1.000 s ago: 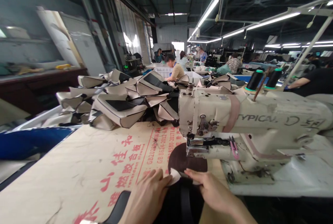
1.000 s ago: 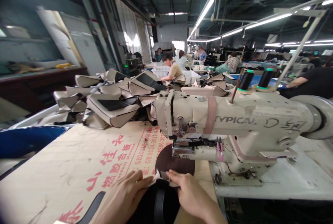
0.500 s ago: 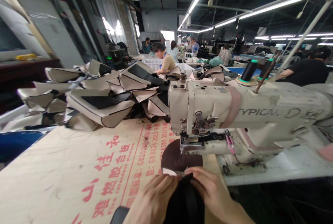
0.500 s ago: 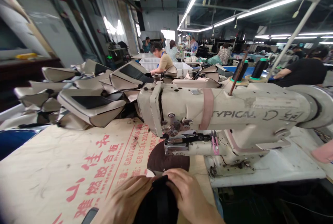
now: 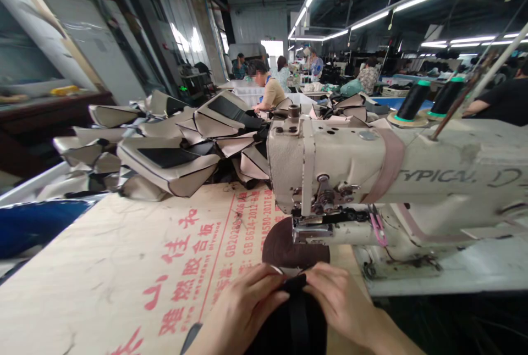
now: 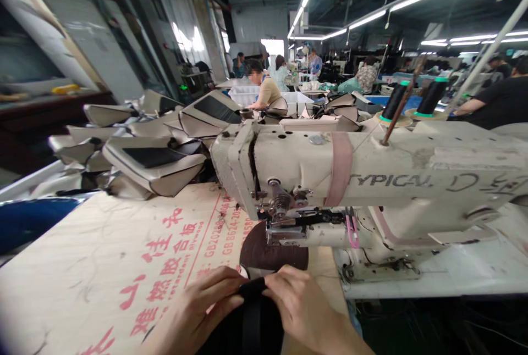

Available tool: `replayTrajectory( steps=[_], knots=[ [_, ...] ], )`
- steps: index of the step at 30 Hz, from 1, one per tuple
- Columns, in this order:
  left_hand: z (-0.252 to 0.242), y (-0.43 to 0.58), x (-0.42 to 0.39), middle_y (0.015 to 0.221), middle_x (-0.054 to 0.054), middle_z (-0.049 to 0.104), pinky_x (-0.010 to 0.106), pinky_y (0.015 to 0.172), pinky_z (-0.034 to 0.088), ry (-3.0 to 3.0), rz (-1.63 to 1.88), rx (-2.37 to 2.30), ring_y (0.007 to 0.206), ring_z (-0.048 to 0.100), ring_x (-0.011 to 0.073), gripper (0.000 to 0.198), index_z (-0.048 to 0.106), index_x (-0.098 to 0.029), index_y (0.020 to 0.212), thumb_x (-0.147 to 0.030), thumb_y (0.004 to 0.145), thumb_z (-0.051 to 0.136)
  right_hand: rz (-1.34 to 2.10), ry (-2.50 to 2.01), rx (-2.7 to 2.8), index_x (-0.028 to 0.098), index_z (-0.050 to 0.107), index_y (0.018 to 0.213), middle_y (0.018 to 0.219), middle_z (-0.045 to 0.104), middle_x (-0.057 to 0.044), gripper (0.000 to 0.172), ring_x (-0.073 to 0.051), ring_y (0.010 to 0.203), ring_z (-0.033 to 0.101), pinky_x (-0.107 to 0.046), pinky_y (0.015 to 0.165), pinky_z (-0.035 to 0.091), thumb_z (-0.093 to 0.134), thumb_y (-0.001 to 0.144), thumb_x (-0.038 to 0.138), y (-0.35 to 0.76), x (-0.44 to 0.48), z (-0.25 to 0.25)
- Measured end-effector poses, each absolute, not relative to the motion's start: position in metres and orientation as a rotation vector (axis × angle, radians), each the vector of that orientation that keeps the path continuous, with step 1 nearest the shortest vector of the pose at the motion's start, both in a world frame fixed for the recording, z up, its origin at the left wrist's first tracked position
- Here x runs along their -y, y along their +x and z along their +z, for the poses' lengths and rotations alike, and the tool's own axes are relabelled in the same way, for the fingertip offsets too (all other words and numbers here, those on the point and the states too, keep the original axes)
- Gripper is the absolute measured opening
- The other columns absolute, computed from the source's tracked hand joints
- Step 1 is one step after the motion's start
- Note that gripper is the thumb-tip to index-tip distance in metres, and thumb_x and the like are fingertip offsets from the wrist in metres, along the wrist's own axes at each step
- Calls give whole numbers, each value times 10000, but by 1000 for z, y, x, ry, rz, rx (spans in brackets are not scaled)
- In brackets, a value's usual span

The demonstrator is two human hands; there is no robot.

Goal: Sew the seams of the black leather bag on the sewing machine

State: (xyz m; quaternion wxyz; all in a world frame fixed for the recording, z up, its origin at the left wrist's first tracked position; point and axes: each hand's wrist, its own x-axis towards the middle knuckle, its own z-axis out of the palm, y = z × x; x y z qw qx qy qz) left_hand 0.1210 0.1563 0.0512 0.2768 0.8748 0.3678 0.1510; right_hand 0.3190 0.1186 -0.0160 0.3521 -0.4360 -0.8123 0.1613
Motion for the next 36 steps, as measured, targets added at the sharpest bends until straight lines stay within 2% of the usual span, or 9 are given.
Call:
replayTrajectory(
  steps=[2, 5, 9, 17, 23, 25, 28, 31, 36],
  knots=[
    [52, 130, -157, 778, 1, 578, 205, 649, 413, 2318, 450, -1099, 720, 553, 118, 239, 600, -193, 795, -362, 868, 447, 365, -1127, 2111, 165, 551, 915, 802, 605, -46, 194, -151, 765, 554, -253, 676, 449, 357, 912, 168, 318, -118, -17],
    [42, 143, -164, 557, -46, 395, 210, 526, 304, 2182, 483, -1365, 544, 420, 93, 391, 429, -175, 558, -413, 866, 394, 304, -1150, 2119, 160, 551, 846, 730, 581, -40, 244, -151, 703, 536, -251, 616, 419, 322, 925, 195, 318, -118, -16],
    [20, 147, -180, 520, -66, 210, 224, 468, 184, 1861, 348, -1317, 501, 247, 80, 424, 320, -185, 514, -471, 813, 410, 323, -1177, 2170, 158, 561, 832, 707, 570, -35, 268, -149, 675, 532, -250, 602, 406, 323, 933, 227, 320, -119, -13],
    [14, 138, -186, 509, -72, 244, 228, 470, 162, 1641, 297, -1261, 514, 236, 82, 396, 381, -177, 519, -486, 756, 459, 524, -1213, 2081, 208, 509, 1048, 986, 567, -33, 175, -146, 919, 533, -255, 806, 437, 402, 911, 228, 318, -123, 5],
    [21, 143, -185, 494, -75, 297, 216, 457, 201, 1617, 268, -1245, 488, 270, 72, 379, 439, -162, 529, -462, 757, 475, 491, -1155, 2224, 185, 528, 967, 864, 555, -27, 157, -143, 833, 516, -261, 742, 423, 383, 908, 168, 317, -128, 8],
    [26, 138, -178, 503, -68, 357, 208, 461, 253, 1752, 348, -1277, 488, 334, 77, 375, 519, -151, 592, -462, 793, 457, 475, -1125, 2206, 183, 520, 954, 862, 553, -29, 141, -145, 829, 510, -262, 727, 415, 392, 902, 156, 316, -129, 6],
    [33, 124, -156, 686, -34, 574, 197, 580, 407, 2006, 546, -1344, 625, 526, 103, 286, 621, -197, 909, -410, 850, 440, 487, -1111, 2171, 187, 499, 983, 874, 550, -30, 150, -152, 837, 498, -272, 725, 403, 387, 899, 136, 315, -127, 2],
    [30, 111, -135, 983, -13, 633, 191, 782, 465, 2303, 611, -1224, 866, 595, 111, 281, 563, -280, 1134, -298, 885, 434, 551, -1132, 2104, 199, 492, 985, 880, 544, -23, 154, -148, 848, 493, -270, 734, 396, 381, 902, 131, 314, -123, -1],
    [14, 108, -137, 953, 28, 615, 245, 809, 507, 2717, 595, -1043, 862, 578, 128, 410, 420, -228, 1294, -142, 899, 351, 585, -1177, 2026, 207, 490, 965, 877, 533, -9, 145, -133, 849, 495, -259, 749, 388, 382, 905, 132, 315, -123, 1]
  ],
)
